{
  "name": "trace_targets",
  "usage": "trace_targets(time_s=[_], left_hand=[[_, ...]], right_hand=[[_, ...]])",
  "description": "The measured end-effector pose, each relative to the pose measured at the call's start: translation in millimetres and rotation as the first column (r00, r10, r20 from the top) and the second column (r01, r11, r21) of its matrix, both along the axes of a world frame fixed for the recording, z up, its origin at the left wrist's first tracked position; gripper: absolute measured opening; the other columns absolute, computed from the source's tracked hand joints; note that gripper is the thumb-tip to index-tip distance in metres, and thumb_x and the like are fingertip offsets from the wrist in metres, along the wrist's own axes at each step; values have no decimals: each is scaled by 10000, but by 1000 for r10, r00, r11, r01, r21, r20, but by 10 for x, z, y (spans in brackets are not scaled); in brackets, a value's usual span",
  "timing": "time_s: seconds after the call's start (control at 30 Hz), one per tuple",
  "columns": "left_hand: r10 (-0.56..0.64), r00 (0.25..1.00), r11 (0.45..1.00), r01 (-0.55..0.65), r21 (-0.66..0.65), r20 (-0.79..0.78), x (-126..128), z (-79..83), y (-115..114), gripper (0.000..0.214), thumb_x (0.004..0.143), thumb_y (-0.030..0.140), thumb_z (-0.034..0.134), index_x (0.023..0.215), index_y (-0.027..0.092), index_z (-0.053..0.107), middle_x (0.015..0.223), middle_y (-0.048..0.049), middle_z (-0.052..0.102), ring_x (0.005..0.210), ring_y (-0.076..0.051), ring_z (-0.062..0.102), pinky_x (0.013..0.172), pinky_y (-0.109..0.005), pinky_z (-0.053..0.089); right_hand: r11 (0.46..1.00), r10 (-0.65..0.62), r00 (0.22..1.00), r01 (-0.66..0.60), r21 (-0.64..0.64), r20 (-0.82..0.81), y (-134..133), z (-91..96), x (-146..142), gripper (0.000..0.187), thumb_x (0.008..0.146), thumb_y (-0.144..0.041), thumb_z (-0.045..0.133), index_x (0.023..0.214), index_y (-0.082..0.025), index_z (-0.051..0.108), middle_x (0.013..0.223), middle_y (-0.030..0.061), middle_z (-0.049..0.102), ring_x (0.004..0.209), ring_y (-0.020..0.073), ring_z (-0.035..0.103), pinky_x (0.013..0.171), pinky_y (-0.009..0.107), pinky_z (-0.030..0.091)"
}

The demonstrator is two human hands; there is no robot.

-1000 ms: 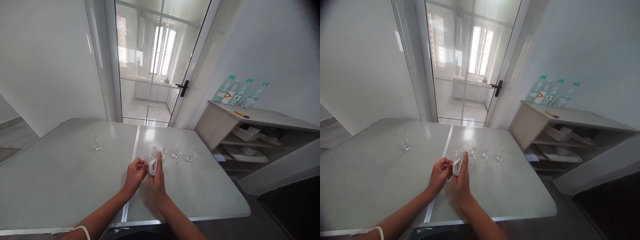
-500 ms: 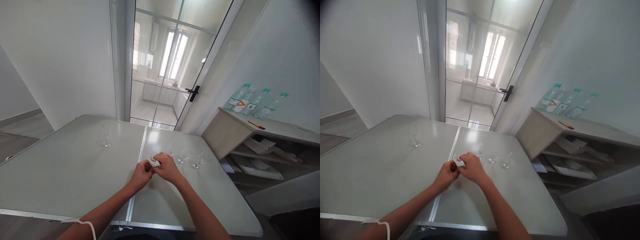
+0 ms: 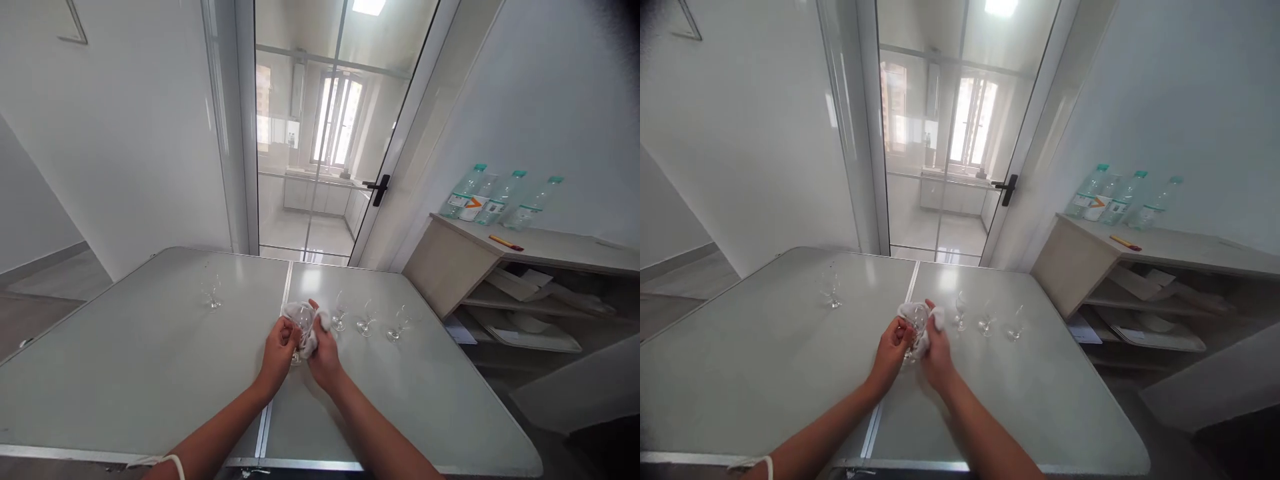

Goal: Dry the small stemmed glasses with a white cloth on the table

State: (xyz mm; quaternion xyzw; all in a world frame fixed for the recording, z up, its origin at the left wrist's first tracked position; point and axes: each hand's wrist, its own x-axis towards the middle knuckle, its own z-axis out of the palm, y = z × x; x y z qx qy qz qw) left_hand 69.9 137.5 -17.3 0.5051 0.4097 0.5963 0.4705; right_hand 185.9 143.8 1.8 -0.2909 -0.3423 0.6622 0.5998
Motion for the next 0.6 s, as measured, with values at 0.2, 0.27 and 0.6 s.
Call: trace_targets(time_s=[0.2,0.27,0.6], left_hand=[[211,948,976,-190,108,-239,-72,-73,9,275,919,473,636,851,209,595,801,7,598,751,-166,582,694,-256,477],[206,945,975,-178,129,-254,-49,-136,25,233,935,432,606,882,209,649,876,-20,606,807,-187,609,719,-280,500],[445,793,874,-283,395,-416,-161,-90,49,104,864,285,676,880,235,765,1011,-71,574,913,-231,609,866,-386,508]], right_hand=[[990,67,996,-74,117,64,33,-281,-65,644,840,-443,776,1419,-317,523,1341,40,641,1156,214,631,1071,404,446],[988,23,992,-41,149,121,106,-319,5,540,796,-437,806,1276,-262,630,1218,59,693,1069,231,651,1003,400,481],[976,-205,904,160,148,374,298,-384,111,344,632,-390,860,838,-176,685,777,38,701,734,206,604,729,338,493]])
